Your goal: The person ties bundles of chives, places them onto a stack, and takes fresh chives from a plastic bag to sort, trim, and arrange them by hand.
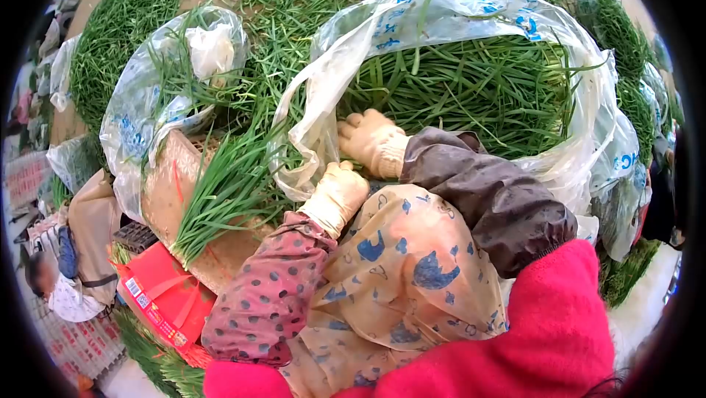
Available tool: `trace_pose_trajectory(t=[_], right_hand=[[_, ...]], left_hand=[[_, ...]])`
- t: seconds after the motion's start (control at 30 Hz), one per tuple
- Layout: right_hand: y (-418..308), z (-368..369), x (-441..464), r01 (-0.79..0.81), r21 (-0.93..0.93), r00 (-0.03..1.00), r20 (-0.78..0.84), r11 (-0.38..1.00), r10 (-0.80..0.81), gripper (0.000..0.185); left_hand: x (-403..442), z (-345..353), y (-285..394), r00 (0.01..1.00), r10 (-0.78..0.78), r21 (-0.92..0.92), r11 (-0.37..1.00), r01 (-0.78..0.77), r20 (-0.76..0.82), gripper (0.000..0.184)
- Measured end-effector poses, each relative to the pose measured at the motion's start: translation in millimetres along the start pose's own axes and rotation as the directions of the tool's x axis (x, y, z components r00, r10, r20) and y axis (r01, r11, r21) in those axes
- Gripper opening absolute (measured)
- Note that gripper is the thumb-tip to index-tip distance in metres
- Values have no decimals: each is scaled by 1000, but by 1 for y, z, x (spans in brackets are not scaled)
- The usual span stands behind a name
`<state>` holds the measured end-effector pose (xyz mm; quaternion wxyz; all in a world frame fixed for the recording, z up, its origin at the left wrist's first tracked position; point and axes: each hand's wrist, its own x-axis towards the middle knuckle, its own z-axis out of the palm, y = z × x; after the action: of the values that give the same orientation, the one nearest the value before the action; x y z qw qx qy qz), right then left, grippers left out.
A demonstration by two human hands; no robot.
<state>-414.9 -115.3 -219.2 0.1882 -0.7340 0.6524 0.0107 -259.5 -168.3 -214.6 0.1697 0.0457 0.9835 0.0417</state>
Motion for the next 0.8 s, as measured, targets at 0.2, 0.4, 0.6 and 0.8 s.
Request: trace_pose_trajectory(t=[0.2,0.4,0.6,0.8], right_hand=[[-5,85,43,37,-91,998,-45,995,-41,13],[-22,109,61,-313,240,947,11,919,320,17],[-27,105,58,-441,360,892,74,822,447,22],[-20,14,25,-242,148,943,270,959,197,33]], left_hand=[[-9,19,-6,994,-25,-268,963,-5,-107,10],[-13,1,-5,973,-198,-420,877,232,122,15],[-16,23,-13,998,-61,-241,968,66,26,26],[-6,2,-3,995,-94,-181,979,95,12,17]])
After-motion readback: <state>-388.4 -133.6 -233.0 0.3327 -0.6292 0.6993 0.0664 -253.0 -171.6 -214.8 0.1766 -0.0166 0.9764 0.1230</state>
